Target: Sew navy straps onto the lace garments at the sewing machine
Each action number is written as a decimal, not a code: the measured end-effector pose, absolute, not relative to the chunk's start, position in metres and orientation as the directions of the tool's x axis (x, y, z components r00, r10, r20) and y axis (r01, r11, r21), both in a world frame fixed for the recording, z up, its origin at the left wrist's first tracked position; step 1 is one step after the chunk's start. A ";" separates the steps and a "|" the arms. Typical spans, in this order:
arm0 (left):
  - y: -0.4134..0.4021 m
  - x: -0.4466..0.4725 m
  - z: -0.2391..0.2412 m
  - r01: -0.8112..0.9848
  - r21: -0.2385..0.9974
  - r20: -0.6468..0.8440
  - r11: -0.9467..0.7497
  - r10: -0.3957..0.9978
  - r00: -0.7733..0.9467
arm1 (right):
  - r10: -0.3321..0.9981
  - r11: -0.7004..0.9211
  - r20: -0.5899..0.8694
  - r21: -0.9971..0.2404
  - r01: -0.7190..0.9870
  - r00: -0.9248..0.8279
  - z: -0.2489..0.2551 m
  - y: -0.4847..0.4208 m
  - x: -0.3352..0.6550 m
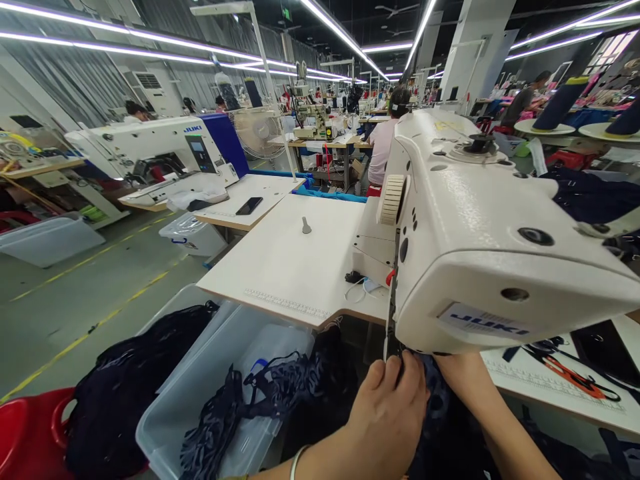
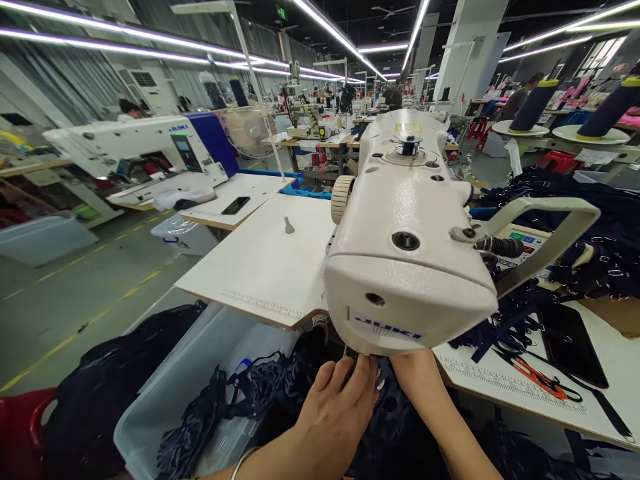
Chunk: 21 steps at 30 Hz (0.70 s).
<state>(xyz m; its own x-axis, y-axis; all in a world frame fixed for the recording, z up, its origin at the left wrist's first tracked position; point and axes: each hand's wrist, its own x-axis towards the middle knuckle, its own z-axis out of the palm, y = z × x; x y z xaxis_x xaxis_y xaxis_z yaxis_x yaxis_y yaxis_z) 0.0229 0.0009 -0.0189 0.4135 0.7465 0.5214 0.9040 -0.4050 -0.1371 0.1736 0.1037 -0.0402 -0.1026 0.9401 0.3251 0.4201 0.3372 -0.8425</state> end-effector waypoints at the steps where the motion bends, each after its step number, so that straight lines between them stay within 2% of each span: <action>1: 0.001 0.024 -0.019 0.907 -0.136 0.525 -0.398 0.747 0.407 | 0.940 0.338 0.326 -0.845 0.415 -0.103 -0.041 0.105 0.173; 11: 0.002 0.032 -0.018 0.912 -0.114 0.547 -0.395 0.741 0.389 | 0.933 0.360 0.340 -0.857 0.368 -0.122 -0.034 0.105 0.164; 21: 0.002 0.038 -0.018 0.930 -0.116 0.563 -0.348 0.749 0.350 | 0.922 0.385 0.362 -0.831 0.402 -0.134 -0.036 0.105 0.166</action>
